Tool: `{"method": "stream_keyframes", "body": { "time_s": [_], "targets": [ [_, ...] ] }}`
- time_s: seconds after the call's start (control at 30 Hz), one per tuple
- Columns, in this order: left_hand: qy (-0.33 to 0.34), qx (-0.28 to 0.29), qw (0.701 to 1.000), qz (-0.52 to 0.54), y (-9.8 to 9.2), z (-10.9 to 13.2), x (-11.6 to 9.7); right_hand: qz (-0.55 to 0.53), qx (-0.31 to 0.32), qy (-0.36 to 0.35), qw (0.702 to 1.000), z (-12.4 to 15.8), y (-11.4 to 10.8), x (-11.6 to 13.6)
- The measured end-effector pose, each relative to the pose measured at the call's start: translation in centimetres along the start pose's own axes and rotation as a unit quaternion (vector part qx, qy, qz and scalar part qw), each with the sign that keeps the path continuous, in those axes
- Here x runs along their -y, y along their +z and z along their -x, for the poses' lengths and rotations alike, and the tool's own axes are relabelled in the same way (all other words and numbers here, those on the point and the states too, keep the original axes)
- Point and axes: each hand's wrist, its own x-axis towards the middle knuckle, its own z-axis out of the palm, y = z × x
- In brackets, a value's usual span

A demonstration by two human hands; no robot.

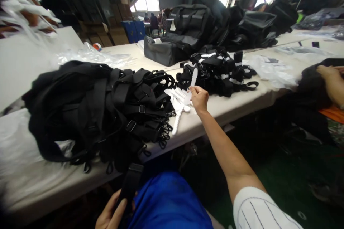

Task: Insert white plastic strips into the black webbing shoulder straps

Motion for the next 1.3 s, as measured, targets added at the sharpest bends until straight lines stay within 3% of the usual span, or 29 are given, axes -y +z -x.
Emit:
{"method": "stream_keyframes", "body": {
  "time_s": [0.1,0.23,0.4,0.57,0.8,0.9,1.0,1.07,1.13,1.2,1.3],
  "targets": [
    [0.024,0.035,0.999,-0.026,-1.1,0.6,-0.1,-0.150,-0.036,0.018,0.988,2.3,-1.1,-0.1],
    [0.024,0.039,0.999,-0.029,-2.2,1.8,0.5,-0.247,-0.013,0.066,0.967,7.7,-2.0,-0.1],
    [0.014,0.001,1.000,0.007,-4.2,2.5,-0.1,-0.269,-0.017,0.110,0.957,15.5,-3.1,0.3],
    [0.022,-0.043,0.997,0.060,-5.8,1.9,-1.5,-0.271,-0.011,0.151,0.951,19.9,-4.5,-0.1],
    [0.008,-0.032,0.991,0.131,-4.5,2.0,-3.1,-0.303,0.006,0.209,0.930,23.3,-6.9,-2.1],
    [0.012,-0.009,0.990,0.139,-3.4,2.0,-4.0,-0.325,-0.026,0.244,0.913,25.0,-7.1,-2.9],
    [0.022,0.023,0.989,0.144,-1.9,2.0,-5.5,-0.370,-0.057,0.283,0.883,26.8,-7.0,-2.0],
    [0.021,0.074,0.986,0.150,-0.2,2.1,-6.6,-0.414,-0.010,0.313,0.855,28.0,-6.7,-0.4],
    [0.007,0.155,0.976,0.156,2.0,2.3,-7.6,-0.473,0.073,0.354,0.804,29.0,-6.3,1.6],
    [-0.013,0.238,0.957,0.167,4.4,2.4,-8.0,-0.535,0.143,0.395,0.733,29.7,-5.8,3.4],
    [-0.049,0.310,0.929,0.195,7.4,2.3,-7.6,-0.571,0.230,0.441,0.653,30.2,-5.4,4.6]
  ]
}}
